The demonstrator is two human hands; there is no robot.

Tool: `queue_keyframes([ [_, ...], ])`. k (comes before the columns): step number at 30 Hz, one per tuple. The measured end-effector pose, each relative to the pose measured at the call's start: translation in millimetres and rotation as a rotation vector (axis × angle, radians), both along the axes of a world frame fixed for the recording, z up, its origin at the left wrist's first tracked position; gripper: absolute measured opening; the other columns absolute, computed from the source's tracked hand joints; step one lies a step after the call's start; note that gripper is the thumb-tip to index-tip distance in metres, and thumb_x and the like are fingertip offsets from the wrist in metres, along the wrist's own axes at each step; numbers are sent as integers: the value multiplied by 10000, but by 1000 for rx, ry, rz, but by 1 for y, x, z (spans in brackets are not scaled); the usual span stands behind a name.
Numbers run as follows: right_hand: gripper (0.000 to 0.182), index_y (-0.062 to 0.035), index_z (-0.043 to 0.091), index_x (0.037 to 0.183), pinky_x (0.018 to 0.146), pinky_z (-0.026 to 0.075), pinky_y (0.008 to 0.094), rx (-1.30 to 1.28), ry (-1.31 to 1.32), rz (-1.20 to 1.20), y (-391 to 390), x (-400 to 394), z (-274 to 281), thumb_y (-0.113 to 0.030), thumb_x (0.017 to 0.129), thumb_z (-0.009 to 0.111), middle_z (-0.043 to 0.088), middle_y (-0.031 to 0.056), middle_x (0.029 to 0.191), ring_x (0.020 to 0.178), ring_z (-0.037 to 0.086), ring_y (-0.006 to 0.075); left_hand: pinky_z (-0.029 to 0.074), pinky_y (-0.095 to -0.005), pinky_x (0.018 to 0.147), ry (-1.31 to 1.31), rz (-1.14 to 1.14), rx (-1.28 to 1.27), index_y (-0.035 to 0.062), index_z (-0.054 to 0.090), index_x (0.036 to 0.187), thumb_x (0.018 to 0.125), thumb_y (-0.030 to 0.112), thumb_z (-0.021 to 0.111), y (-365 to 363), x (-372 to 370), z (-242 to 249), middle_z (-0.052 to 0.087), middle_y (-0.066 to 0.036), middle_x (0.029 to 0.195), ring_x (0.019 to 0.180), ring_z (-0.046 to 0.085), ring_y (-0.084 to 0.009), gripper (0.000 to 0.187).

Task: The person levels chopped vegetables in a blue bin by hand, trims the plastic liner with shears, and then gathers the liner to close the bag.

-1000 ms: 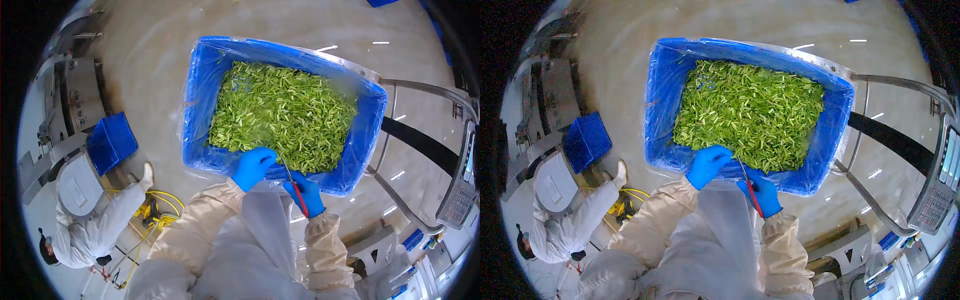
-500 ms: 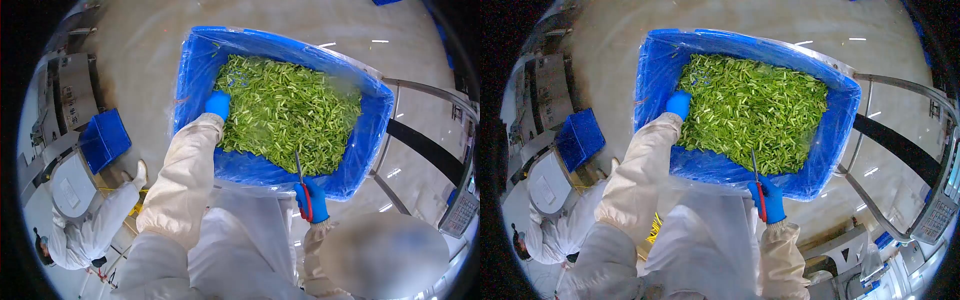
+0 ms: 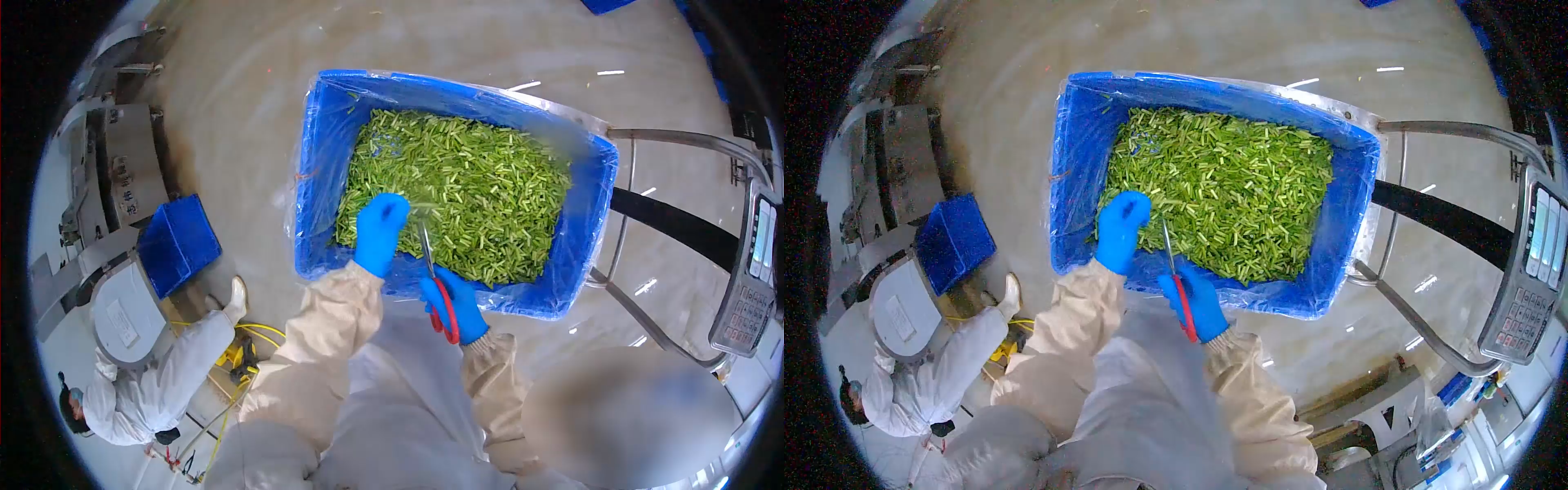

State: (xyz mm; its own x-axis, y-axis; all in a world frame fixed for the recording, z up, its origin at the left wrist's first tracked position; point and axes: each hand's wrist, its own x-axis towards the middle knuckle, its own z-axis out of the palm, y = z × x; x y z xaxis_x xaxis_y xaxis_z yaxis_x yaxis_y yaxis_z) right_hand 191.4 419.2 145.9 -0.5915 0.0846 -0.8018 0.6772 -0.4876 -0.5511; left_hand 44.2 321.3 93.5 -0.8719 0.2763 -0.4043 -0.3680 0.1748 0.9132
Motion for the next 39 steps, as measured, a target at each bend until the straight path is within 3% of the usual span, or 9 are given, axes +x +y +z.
queue_keyframes([
  [7,222,-67,549,991,415,360,203,41,46,-128,-2,-5,3,-220,842,606,528,-8,669,500,452,55,401,-227,584,-96,-24,-19,35,578,842,811,55,577,8,43,7,533,18,731,653,471,-70,37],
  [15,154,-75,550,903,397,335,199,109,-1,-41,-2,3,-1,-207,843,604,487,-28,605,462,425,47,405,-225,608,12,-70,-67,24,571,829,818,61,554,2,52,-6,526,18,722,675,458,-53,42],
  [18,143,-72,524,816,368,349,229,64,-26,-68,-1,5,-2,-200,866,566,486,-1,568,420,459,88,431,-259,628,33,-116,-133,32,587,852,801,70,573,-5,49,-19,572,-28,745,673,519,-108,65],
  [21,118,-91,544,850,384,336,207,27,-131,-97,10,13,4,-197,846,597,472,-24,571,449,438,69,455,-316,647,323,-368,-329,45,605,872,778,92,594,-26,34,-49,606,-103,773,703,582,-222,105],
  [23,118,-92,535,834,388,352,220,46,-110,-156,19,26,4,-198,855,582,488,-11,586,458,460,82,455,-435,672,547,-598,-538,85,627,879,742,129,574,-39,15,-67,602,-163,807,743,571,-354,153],
  [26,125,-71,529,856,399,377,225,88,-53,-199,41,51,-2,-194,869,553,504,6,606,471,473,90,445,-449,676,261,-631,-736,101,639,861,729,170,579,-32,-28,-79,585,-174,792,741,565,-351,160],
  [30,135,-60,506,851,392,374,217,141,-17,-293,61,77,-10,-187,895,501,499,22,623,475,468,97,458,-396,671,580,-371,-683,72,642,840,722,146,633,-3,-78,-151,599,-164,850,774,586,-324,140],
  [33,153,-55,508,879,390,373,223,170,-44,-342,68,87,-19,-205,901,490,497,29,633,487,472,104,464,-384,676,544,-197,-620,80,646,828,720,147,631,38,-102,-180,604,-155,865,770,587,-328,128],
  [39,269,-48,491,820,410,365,212,312,-136,-305,62,86,-20,-286,926,423,508,42,602,467,464,106,470,-365,682,470,-316,-731,70,649,843,702,147,656,56,-109,-207,626,-142,818,747,604,-306,160],
])
